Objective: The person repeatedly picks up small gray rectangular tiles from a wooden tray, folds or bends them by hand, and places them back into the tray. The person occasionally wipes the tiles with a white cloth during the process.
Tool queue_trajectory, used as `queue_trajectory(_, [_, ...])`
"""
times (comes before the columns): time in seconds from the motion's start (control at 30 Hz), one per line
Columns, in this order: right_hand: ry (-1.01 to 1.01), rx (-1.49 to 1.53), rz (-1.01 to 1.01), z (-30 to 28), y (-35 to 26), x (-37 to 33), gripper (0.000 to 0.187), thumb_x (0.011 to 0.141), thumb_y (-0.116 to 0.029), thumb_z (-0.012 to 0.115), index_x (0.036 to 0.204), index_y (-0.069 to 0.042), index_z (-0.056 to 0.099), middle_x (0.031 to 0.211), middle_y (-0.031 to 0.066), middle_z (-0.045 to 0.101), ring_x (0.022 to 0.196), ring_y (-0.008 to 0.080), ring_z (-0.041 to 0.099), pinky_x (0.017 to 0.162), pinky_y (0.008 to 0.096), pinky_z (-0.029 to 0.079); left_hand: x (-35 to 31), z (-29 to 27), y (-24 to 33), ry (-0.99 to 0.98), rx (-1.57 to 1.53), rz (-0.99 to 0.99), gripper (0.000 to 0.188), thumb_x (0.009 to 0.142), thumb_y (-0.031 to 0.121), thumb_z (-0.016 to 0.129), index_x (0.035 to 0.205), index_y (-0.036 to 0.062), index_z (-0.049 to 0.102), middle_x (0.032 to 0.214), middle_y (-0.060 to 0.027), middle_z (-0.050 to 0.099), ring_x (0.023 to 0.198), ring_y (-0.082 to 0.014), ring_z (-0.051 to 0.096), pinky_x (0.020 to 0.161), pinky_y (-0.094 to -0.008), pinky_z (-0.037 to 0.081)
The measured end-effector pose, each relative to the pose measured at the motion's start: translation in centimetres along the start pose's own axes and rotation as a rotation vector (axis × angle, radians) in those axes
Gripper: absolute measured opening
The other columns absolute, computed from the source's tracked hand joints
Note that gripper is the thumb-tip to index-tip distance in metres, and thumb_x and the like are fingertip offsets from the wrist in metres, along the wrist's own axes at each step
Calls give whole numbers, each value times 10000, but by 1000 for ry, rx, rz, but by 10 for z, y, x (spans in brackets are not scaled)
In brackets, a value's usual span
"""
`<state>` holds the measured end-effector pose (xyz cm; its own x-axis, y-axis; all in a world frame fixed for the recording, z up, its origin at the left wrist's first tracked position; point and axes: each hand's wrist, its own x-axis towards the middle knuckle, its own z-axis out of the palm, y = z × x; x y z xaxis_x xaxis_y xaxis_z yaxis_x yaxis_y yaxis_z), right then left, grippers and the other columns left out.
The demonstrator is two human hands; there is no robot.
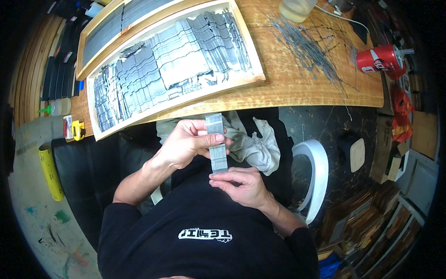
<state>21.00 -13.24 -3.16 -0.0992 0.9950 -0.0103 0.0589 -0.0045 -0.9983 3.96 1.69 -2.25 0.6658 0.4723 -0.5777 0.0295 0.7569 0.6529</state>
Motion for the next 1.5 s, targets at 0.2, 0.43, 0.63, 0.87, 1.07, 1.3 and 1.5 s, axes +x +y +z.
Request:
queue_trajectory(0.2, [1, -36, 26, -4, -3, 2, 191, 843, -14, 845, 1031, -6, 811, 895, 120, 797, 782, 200, 776, 691, 282, 591, 2, 2, 4, 26, -71, -27, 251, 972, 152, 771, 1174, 8, 732, 1034, -134, 788, 937, -226, 778, 754, -366, 661])
queue_trajectory(0.43, [79, -371, -73, -54, -49, 47, 360, 761, -162, 941, 1064, -28, 803, 921, 69, 659, 854, 173, 663, 722, 282, 531, -14, 14, 11, 16, 375, 441, 139, 980, 82, 747, 1097, 10, 770, 986, -82, 804, 895, -177, 767, 797, -328, 623])
queue_trajectory(0.63, [84, -308, -538, -53, -121, 127, 329, 772, 8, 871, 1093, -38, 818, 891, 28, 607, 829, 134, 607, 700, 263, 490, -26, 33, 83, 172, 1102, 1265, 405, 783, -94, 745, 1173, 13, 747, 885, -144, 762, 765, -297, 757, 699, -356, 599])
queue_trajectory(0.87, [56, -245, -463, -50, -115, 154, 161, 856, 50, 796, 1002, -17, 811, 895, 60, 677, 799, 145, 661, 690, 272, 552, -13, 16, 84, 149, 766, 990, 207, 932, -15, 748, 1136, -6, 776, 906, -138, 801, 803, -156, 780, 696, -267, 600])
queue_trajectory(1.07, [124, -133, -205, -33, -87, 109, 103, 940, -94, 804, 923, 3, 774, 762, 16, 595, 637, 61, 527, 547, 233, 401, -41, 22, 50, -141, 305, 401, 173, 971, 106, 776, 1087, -20, 798, 962, -101, 800, 858, -116, 730, 730, -266, 609])
queue_trajectory(1.3, [52, 633, 508, -15, 8, 90, 186, 992, -96, 725, 1103, 51, 744, 771, 5, 682, 610, 19, 572, 541, 176, 456, -3, -20, 0, -66, -63, -24, 188, 1004, 68, 696, 1165, -12, 753, 1035, -159, 796, 908, -255, 794, 727, -335, 673])
queue_trajectory(1.5, [42, 481, 392, -7, 14, 100, 137, 982, -54, 726, 1071, 47, 750, 844, 29, 702, 697, 56, 616, 624, 190, 504, -1, -28, -16, 59, 173, 150, 203, 992, 103, 741, 1170, 10, 773, 986, -92, 796, 884, -122, 732, 722, -255, 597])
